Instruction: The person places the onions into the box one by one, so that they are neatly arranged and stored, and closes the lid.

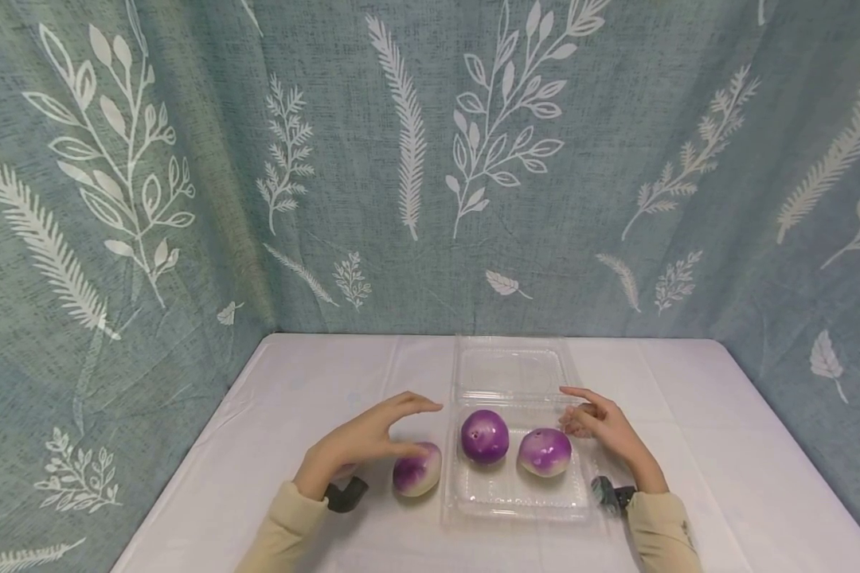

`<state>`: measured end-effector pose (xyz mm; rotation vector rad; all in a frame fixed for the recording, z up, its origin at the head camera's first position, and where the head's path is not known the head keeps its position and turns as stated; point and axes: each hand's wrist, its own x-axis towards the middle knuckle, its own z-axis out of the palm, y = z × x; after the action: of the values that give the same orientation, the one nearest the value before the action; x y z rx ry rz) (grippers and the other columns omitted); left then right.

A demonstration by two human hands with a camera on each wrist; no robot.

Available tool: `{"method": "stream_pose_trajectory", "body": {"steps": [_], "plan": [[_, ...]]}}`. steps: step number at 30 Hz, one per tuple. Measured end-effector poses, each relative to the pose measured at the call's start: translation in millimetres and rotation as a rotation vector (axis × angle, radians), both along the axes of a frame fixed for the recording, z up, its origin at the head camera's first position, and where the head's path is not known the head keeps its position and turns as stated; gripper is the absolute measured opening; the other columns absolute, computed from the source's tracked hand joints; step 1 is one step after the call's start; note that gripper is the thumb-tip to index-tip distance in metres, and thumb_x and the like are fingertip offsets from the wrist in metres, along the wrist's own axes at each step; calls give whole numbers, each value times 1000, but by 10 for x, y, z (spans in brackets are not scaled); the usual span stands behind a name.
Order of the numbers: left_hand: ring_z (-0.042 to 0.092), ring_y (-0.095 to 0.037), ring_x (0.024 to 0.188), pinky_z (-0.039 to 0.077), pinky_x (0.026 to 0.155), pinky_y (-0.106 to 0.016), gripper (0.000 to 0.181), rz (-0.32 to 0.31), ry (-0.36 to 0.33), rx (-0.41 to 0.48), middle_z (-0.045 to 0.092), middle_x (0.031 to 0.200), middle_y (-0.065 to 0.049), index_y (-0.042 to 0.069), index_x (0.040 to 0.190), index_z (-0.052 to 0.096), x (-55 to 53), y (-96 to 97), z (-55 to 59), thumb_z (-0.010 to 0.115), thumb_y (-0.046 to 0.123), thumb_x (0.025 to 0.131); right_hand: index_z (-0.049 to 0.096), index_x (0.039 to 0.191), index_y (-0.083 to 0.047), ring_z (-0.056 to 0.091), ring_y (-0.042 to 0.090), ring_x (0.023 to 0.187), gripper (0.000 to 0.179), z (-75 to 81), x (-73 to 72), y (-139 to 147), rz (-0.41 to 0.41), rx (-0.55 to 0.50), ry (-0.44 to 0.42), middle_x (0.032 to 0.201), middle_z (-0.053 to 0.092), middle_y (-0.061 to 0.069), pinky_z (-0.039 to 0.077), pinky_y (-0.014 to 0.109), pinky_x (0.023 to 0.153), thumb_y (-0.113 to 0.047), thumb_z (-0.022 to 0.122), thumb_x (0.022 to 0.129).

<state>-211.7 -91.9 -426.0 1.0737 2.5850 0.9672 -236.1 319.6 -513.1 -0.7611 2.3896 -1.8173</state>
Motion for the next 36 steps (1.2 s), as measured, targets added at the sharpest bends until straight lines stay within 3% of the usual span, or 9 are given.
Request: {"method": "stream_pose_trajectory", "body": {"steps": [21, 27, 36], "plan": [[46, -15, 122, 40, 103, -34, 60, -44, 94, -179, 49, 130, 4, 24, 132, 51, 50, -40, -76, 65, 51, 80, 35, 132, 15, 68, 15, 73, 39, -12, 16, 3, -19, 17, -10, 89, 69, 17, 57, 34, 63, -3, 42, 97], [48, -17, 119, 40, 102, -34, 59, -79, 119, -209, 51, 128, 1, 19, 131, 53, 59, -31, -102, 68, 45, 80, 34, 131, 15, 68, 14, 73, 39, -4, 10, 6, -16, 18, -7, 89, 70, 14, 57, 33, 63, -2, 42, 97], [51, -19, 116, 42, 99, -35, 58, -88, 127, -236, 53, 126, 0, 19, 129, 55, 95, -14, -105, 71, 43, 78, 34, 131, 16, 68, 14, 73, 39, 0, 4, -1, -14, 25, 1, 89, 67, 24, 57, 35, 63, -2, 42, 97]]}}
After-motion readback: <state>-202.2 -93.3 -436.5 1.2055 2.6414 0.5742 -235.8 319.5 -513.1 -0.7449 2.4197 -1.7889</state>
